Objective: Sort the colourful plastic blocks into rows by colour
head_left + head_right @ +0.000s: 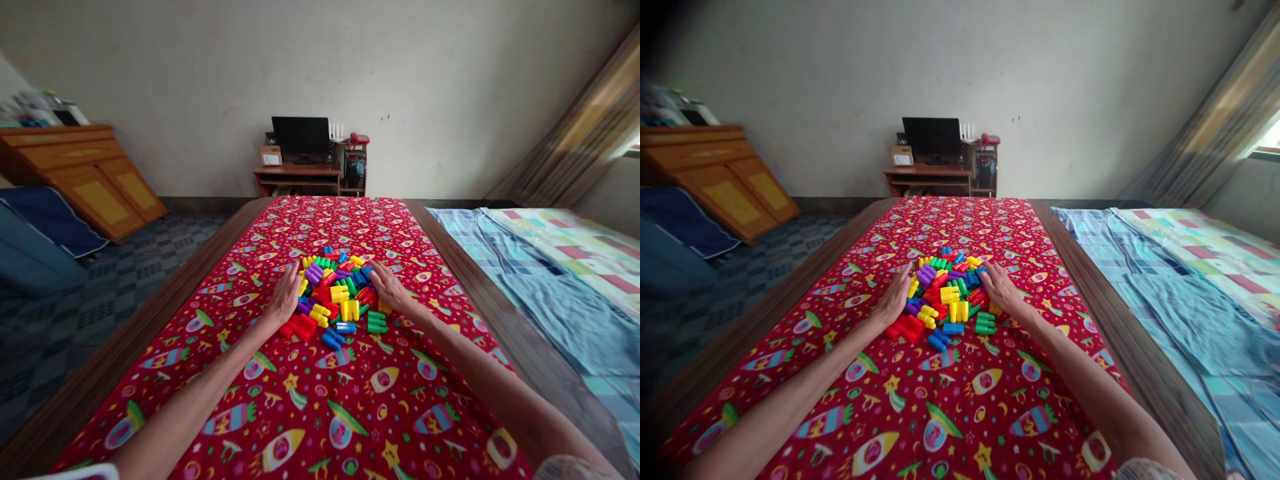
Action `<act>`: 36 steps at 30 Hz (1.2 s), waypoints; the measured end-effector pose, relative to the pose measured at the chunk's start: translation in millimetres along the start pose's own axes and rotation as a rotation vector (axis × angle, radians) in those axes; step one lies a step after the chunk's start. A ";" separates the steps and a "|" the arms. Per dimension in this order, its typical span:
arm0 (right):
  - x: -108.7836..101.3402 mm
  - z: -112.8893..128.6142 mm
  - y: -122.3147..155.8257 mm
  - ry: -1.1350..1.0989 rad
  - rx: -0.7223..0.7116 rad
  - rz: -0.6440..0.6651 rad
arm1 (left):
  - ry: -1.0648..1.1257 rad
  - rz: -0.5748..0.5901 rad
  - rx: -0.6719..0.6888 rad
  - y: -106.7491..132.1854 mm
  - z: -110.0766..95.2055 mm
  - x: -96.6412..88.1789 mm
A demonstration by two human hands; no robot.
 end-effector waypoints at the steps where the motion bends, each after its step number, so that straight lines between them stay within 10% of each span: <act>1: 9.0 4.3 -1.7 -0.019 -0.011 0.020 | 0.038 0.045 0.000 -4.2 -0.7 6.9; 5: 19.1 22.7 1.3 -0.112 -0.095 0.029 | 0.134 0.082 0.048 -10.7 -4.9 11.0; 11: -30.9 -13.6 -9.9 -0.080 0.076 -0.175 | 0.263 -0.128 -0.154 -7.8 49.0 -12.1; 24: 21.7 0.5 -50.2 0.327 -0.104 0.313 | 0.072 -0.178 0.006 -11.5 41.5 -20.1; 32: -93.9 -55.3 -55.9 0.271 0.127 -0.241 | 0.036 -0.182 0.046 -12.3 41.4 -20.2; 36: -134.1 -81.7 -52.9 0.445 0.248 -0.314 | 0.013 -0.185 0.054 -13.3 43.5 -19.4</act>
Point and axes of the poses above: each hand's wrist, its own y-axis away from the middle knuckle, its own x-axis out of the palm, z = x × y, the point moved 8 cm from there along -y, towards the middle knuckle, and after that the axes turned 12 degrees about -y, right-handed, at the moved point
